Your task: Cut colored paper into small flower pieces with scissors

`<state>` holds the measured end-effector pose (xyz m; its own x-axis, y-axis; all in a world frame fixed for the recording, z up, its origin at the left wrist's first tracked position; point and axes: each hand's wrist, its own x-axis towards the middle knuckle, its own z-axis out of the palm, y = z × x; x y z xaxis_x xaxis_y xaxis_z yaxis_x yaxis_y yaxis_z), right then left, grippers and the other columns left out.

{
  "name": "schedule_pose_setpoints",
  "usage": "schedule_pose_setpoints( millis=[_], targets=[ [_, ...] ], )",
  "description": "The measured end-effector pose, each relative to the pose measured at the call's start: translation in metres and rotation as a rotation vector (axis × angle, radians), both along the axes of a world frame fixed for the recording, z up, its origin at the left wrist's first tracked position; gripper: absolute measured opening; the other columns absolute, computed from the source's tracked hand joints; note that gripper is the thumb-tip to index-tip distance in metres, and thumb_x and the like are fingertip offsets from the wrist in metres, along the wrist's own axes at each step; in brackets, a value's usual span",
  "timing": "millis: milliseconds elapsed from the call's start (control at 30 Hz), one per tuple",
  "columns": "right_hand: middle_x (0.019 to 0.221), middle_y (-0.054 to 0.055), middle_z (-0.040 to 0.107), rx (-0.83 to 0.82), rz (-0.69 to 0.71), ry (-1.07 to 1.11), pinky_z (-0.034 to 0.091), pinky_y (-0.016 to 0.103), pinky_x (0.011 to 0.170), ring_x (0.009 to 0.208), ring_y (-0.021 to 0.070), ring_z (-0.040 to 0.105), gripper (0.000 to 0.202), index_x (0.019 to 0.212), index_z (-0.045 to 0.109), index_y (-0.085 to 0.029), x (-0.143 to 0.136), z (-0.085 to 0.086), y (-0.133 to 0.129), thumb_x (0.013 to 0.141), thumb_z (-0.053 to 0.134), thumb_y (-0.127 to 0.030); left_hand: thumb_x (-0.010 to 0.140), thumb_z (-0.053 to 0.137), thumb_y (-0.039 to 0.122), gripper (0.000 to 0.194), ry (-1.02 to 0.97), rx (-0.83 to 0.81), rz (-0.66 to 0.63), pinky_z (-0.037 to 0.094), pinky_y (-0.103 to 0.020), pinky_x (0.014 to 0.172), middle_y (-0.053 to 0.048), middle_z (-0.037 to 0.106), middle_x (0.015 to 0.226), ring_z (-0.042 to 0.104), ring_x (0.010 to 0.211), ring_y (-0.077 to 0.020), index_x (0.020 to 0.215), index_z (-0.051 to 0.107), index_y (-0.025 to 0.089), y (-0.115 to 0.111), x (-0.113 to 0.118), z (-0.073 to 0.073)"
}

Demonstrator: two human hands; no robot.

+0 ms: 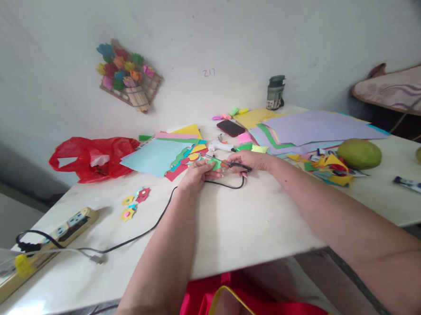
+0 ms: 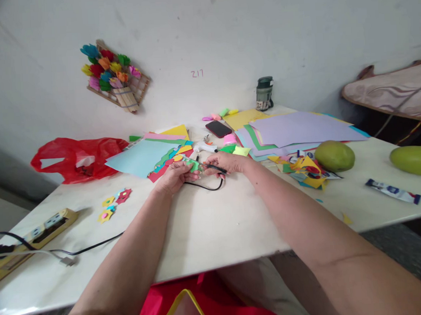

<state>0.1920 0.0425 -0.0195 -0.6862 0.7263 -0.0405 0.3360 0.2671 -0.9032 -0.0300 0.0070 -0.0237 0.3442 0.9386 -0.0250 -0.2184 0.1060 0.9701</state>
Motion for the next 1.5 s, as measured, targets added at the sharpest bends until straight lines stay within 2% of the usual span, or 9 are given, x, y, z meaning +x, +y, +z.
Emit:
schedule_pose_setpoints(
  millis=[433, 567, 700, 833, 1200, 1500],
  targets=[
    [0.056, -0.004, 0.057, 0.017, -0.015, 0.011, 0.03, 0.019, 0.034, 0.041, 0.007, 0.048, 0.036, 0.094, 0.063, -0.014, -0.001, -0.003, 0.004, 0.072, 0.07, -0.042, 0.073, 0.077, 0.028, 0.024, 0.004, 0.002, -0.04, 0.059, -0.028, 0.067, -0.006, 0.071, 0.069, 0.071, 0.065, -0.0187, 0.077, 0.061, 0.011, 0.002, 0.0, -0.003],
    [0.055, -0.004, 0.057, 0.057, -0.054, -0.017, 0.033, 0.018, 0.035, 0.041, 0.0074, 0.05, 0.031, 0.088, 0.061, -0.015, -0.002, 0.006, -0.005, 0.075, 0.069, -0.041, 0.071, 0.078, 0.028, 0.026, 0.004, 0.004, -0.032, 0.058, -0.027, 0.063, -0.006, 0.07, 0.066, 0.071, 0.062, -0.0183, 0.078, 0.059, 0.012, 0.001, 0.001, -0.002],
    [0.055, -0.003, 0.057, 0.076, -0.105, -0.033, 0.036, 0.018, 0.037, 0.041, 0.007, 0.051, 0.023, 0.081, 0.057, -0.015, -0.005, 0.016, -0.014, 0.076, 0.07, -0.033, 0.07, 0.079, 0.028, 0.027, 0.006, 0.013, 0.007, 0.057, -0.025, 0.061, -0.007, 0.071, 0.07, 0.071, 0.064, -0.0185, 0.076, 0.058, 0.012, 0.001, 0.001, -0.001],
    [0.057, -0.003, 0.059, 0.054, -0.111, -0.043, 0.036, 0.017, 0.037, 0.041, 0.006, 0.051, 0.02, 0.079, 0.056, -0.015, -0.004, 0.02, -0.018, 0.079, 0.068, -0.031, 0.069, 0.079, 0.029, 0.028, 0.007, 0.032, 0.039, 0.056, -0.025, 0.062, -0.008, 0.072, 0.074, 0.071, 0.067, -0.0188, 0.073, 0.058, 0.012, 0.002, 0.001, -0.002],
    [0.058, -0.001, 0.06, -0.006, -0.091, -0.027, 0.032, 0.015, 0.034, 0.041, 0.0056, 0.051, 0.02, 0.08, 0.058, -0.014, -0.001, 0.021, -0.017, 0.079, 0.069, -0.031, 0.065, 0.081, 0.032, 0.033, 0.019, 0.063, 0.048, 0.051, -0.022, 0.054, -0.003, 0.068, 0.064, 0.062, 0.049, -0.01, 0.069, 0.054, 0.013, 0.002, 0.001, 0.0],
    [0.055, -0.002, 0.059, 0.008, -0.111, -0.04, 0.031, 0.016, 0.033, 0.038, 0.0054, 0.05, 0.023, 0.081, 0.06, -0.013, 0.001, 0.017, -0.014, 0.077, 0.07, -0.034, 0.063, 0.081, 0.033, 0.032, 0.055, 0.098, 0.098, 0.051, -0.023, 0.053, -0.002, 0.068, 0.066, 0.062, 0.049, -0.0111, 0.071, 0.058, 0.013, 0.002, 0.0, -0.001]
  ],
)
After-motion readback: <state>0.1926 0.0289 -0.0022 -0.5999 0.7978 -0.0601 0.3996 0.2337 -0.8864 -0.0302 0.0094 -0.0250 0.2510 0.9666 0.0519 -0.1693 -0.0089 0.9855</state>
